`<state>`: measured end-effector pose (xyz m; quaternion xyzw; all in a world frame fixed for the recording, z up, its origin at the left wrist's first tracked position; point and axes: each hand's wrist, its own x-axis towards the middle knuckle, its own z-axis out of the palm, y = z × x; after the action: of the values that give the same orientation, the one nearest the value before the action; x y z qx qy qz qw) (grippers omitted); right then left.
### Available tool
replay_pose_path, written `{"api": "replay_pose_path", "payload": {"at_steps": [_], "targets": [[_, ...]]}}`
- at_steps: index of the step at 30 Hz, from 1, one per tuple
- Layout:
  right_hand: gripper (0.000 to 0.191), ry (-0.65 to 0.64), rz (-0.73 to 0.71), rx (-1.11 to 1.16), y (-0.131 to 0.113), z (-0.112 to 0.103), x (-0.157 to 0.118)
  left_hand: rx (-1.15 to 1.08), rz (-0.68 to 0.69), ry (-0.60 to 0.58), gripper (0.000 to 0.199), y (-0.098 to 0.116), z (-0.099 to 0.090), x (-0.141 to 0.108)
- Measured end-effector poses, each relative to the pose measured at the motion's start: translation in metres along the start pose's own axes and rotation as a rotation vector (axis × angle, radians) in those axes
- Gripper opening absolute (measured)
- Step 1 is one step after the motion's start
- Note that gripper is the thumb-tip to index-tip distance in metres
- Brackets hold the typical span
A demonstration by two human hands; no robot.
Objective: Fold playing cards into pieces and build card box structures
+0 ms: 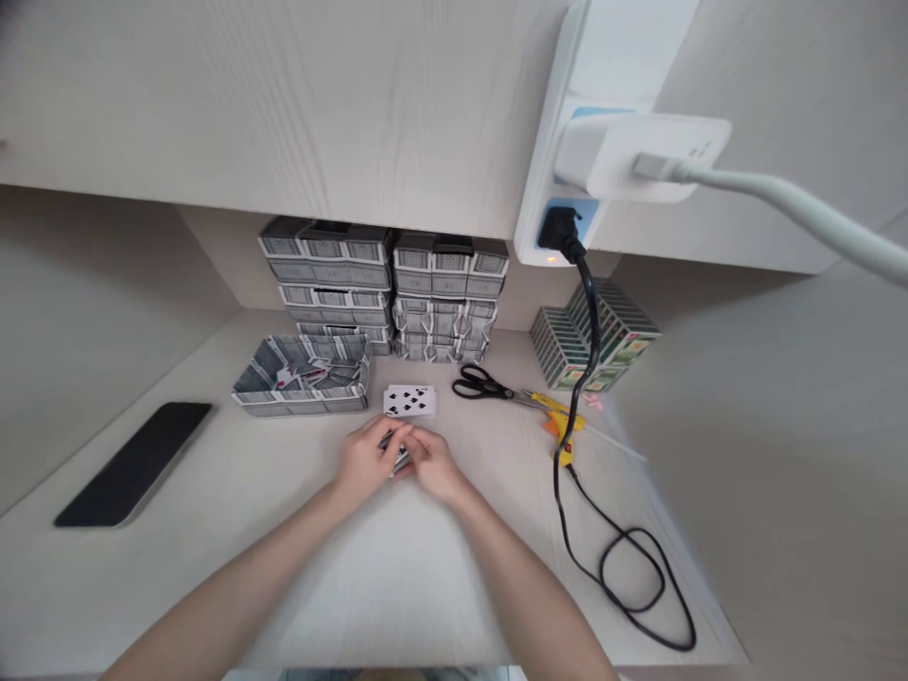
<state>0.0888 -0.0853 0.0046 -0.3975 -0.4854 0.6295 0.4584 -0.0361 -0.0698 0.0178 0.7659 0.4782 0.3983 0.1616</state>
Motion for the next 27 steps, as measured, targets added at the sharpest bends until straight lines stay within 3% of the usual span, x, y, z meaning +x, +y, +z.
{"api": "replay_pose_path", "payload": {"at_steps": [8,15,23,27], "targets": [[0.035,0.085,-0.053,-0.206,0.009,0.000,0.002,-0.315,-0.285,-0.137,0.035,0.000,0.007,0.003],[0.030,0.135,-0.280,-0.343,0.004,-0.003,0.003,-0.487,-0.317,-0.104,0.037,0.001,0.012,0.001],[0.029,-0.046,-0.052,-0.247,0.002,-0.005,0.001,-0.331,-0.375,-0.053,0.041,0.001,0.008,0.000],[0.028,-0.098,-0.027,-0.204,-0.005,-0.006,0.002,-0.437,-0.434,-0.054,0.040,0.003,0.007,0.000]]}}
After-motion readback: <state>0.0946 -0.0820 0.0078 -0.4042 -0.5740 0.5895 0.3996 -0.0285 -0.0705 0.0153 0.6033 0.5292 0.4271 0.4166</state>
